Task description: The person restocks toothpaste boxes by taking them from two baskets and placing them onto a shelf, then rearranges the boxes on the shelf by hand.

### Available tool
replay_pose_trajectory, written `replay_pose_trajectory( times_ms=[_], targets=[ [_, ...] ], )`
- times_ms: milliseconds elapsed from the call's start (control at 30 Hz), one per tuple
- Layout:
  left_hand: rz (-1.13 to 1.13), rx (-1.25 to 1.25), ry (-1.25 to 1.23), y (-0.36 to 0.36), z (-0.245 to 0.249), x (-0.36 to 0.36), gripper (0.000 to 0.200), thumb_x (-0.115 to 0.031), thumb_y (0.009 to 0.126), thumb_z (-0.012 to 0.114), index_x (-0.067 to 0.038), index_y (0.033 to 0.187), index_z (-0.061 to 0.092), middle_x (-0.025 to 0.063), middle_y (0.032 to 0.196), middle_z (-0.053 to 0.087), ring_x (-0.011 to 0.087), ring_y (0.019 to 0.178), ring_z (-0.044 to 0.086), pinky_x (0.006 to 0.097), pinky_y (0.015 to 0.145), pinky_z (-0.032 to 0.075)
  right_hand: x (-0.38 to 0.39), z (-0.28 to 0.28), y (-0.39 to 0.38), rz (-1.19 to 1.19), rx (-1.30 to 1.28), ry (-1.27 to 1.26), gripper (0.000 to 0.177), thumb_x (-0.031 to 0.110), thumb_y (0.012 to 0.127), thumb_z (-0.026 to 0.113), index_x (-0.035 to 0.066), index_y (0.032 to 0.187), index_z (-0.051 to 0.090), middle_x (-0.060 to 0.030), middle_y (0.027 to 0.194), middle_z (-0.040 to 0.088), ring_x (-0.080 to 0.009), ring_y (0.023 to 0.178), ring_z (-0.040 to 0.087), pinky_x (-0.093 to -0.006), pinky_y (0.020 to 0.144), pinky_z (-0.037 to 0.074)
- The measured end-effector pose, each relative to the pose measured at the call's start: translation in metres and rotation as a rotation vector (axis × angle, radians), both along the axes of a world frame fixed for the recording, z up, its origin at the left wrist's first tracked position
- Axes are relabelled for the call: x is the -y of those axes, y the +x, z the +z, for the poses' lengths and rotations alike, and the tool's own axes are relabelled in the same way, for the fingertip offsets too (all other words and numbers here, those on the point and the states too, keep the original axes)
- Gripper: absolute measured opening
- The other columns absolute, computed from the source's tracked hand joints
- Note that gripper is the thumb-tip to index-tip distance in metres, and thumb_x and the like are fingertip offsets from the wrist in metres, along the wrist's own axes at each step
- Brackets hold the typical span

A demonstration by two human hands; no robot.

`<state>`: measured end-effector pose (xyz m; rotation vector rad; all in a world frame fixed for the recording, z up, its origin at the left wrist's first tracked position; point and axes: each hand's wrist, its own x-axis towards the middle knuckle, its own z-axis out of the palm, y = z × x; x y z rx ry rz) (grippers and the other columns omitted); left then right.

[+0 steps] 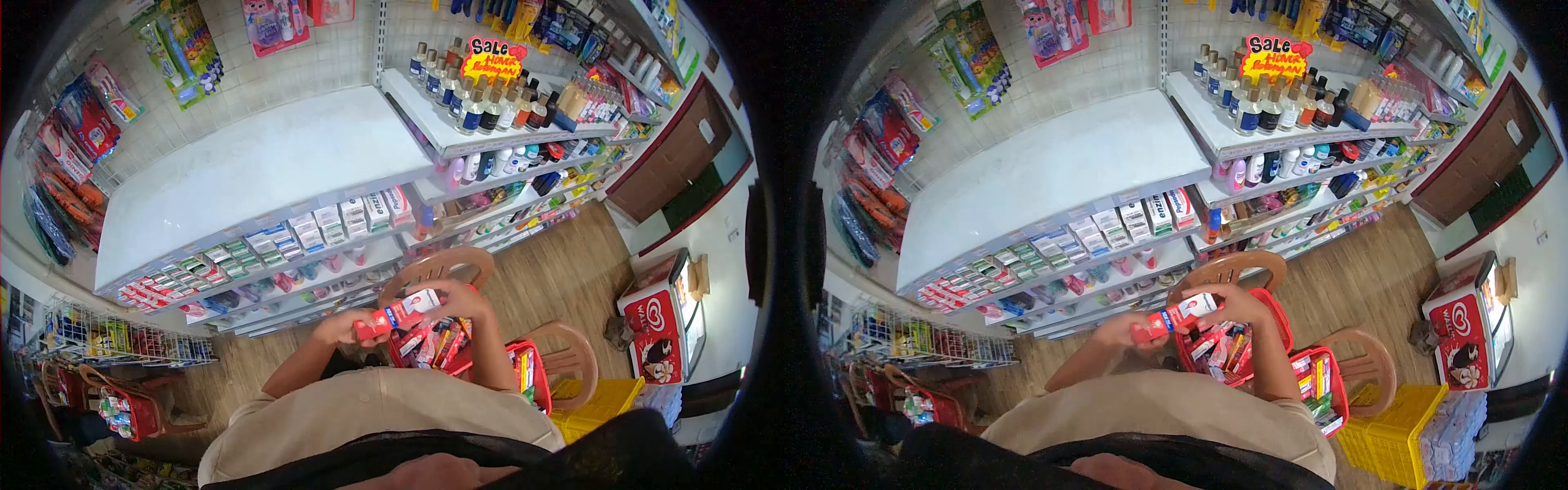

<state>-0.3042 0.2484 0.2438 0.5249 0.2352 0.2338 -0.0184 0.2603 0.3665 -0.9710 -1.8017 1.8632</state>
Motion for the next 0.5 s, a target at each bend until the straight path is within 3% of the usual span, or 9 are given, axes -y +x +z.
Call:
replay_pose_trajectory(
  times_ms=[33,67,167,233,267,333,400,467,500],
  targets=[
    [-0.071,0.111,-0.048,-0.003,-0.011,-0.003,0.050,-0.036,0.085,0.053,0.006,0.111,0.054,0.0167,0.090,0.061,0.0166,0.060,0.057,0.0247,0.049,0.045,0.001,0.003,-0.003,0.020,-0.055,0.164,0.062,0.001,0.071,0.079,0.008,0.128,0.056,-0.0044,0.114,0.063,-0.0129,0.101,0.058,-0.0285,0.088,0.048],
    [-0.069,0.110,-0.046,-0.003,-0.006,-0.004,0.050,-0.036,0.085,0.053,0.006,0.111,0.054,0.0167,0.090,0.061,0.0166,0.060,0.057,0.0247,0.049,0.045,0.000,0.007,-0.006,0.022,-0.057,0.165,0.062,0.001,0.071,0.079,0.008,0.128,0.056,-0.0044,0.114,0.063,-0.0129,0.101,0.058,-0.0285,0.088,0.048],
    [0.034,-0.045,-0.067,-0.007,0.014,0.000,0.067,-0.054,0.087,0.046,0.006,0.118,0.052,0.0195,0.091,0.062,0.0174,0.057,0.057,0.0247,0.048,0.044,-0.009,0.010,-0.010,0.029,0.116,0.325,0.060,0.001,0.072,0.079,0.006,0.127,0.055,-0.0050,0.113,0.063,-0.0119,0.102,0.057,-0.0287,0.088,0.048],
    [0.402,-0.177,-0.296,-0.008,0.053,0.003,0.081,-0.065,0.088,0.039,0.005,0.128,0.047,0.0202,0.095,0.064,0.0170,0.057,0.058,0.0244,0.049,0.044,-0.023,-0.007,-0.006,-0.082,-0.117,0.354,0.056,0.001,0.073,0.078,0.003,0.125,0.055,-0.0056,0.111,0.063,-0.0125,0.100,0.059,-0.0291,0.087,0.049],
    [0.404,-0.178,-0.292,-0.011,0.050,-0.001,0.081,-0.065,0.088,0.039,0.005,0.128,0.047,0.0202,0.095,0.064,0.0170,0.057,0.058,0.0244,0.049,0.044,-0.027,-0.012,-0.002,-0.223,-0.105,0.279,0.051,0.000,0.075,0.076,0.001,0.121,0.056,-0.0059,0.110,0.064,-0.0126,0.097,0.061,-0.0291,0.086,0.050],
    [0.311,0.089,-0.259,-0.019,0.041,-0.012,0.096,-0.077,0.083,0.030,-0.001,0.143,0.031,0.0139,0.098,0.066,0.0170,0.059,0.057,0.0298,0.057,0.045,-0.046,-0.020,0.003,-0.414,-0.284,0.220,0.049,0.000,0.076,0.075,0.000,0.121,0.056,-0.0063,0.108,0.064,-0.0127,0.093,0.062,-0.0279,0.084,0.051],
    [0.365,-0.007,-0.212,-0.024,0.039,-0.006,0.089,-0.073,0.087,0.028,-0.003,0.143,0.034,0.0117,0.097,0.067,0.0159,0.057,0.055,0.0287,0.057,0.044,-0.072,-0.036,-0.006,-0.656,-0.325,0.395,0.047,0.003,0.078,0.073,-0.001,0.121,0.054,-0.0075,0.105,0.065,-0.0130,0.092,0.063,-0.0266,0.080,0.051],
    [0.345,-0.041,-0.208,-0.034,0.017,0.001,0.081,-0.067,0.092,0.029,-0.003,0.140,0.038,0.0128,0.100,0.067,0.0115,0.058,0.059,0.0220,0.055,0.048,-0.089,-0.046,-0.030,-0.882,-0.347,0.507,0.044,0.004,0.079,0.073,-0.004,0.119,0.056,-0.0079,0.104,0.065,-0.0127,0.092,0.063,-0.0274,0.079,0.051],
    [0.320,-0.084,-0.165,-0.038,0.006,0.004,0.077,-0.066,0.091,0.034,-0.006,0.139,0.040,0.0090,0.099,0.068,0.0093,0.058,0.059,0.0204,0.055,0.048,-0.092,-0.039,-0.047,-0.882,-0.351,0.512,0.044,0.004,0.079,0.073,-0.004,0.119,0.056,-0.0079,0.104,0.065,-0.0127,0.092,0.063,-0.0274,0.079,0.051]
  ],
)
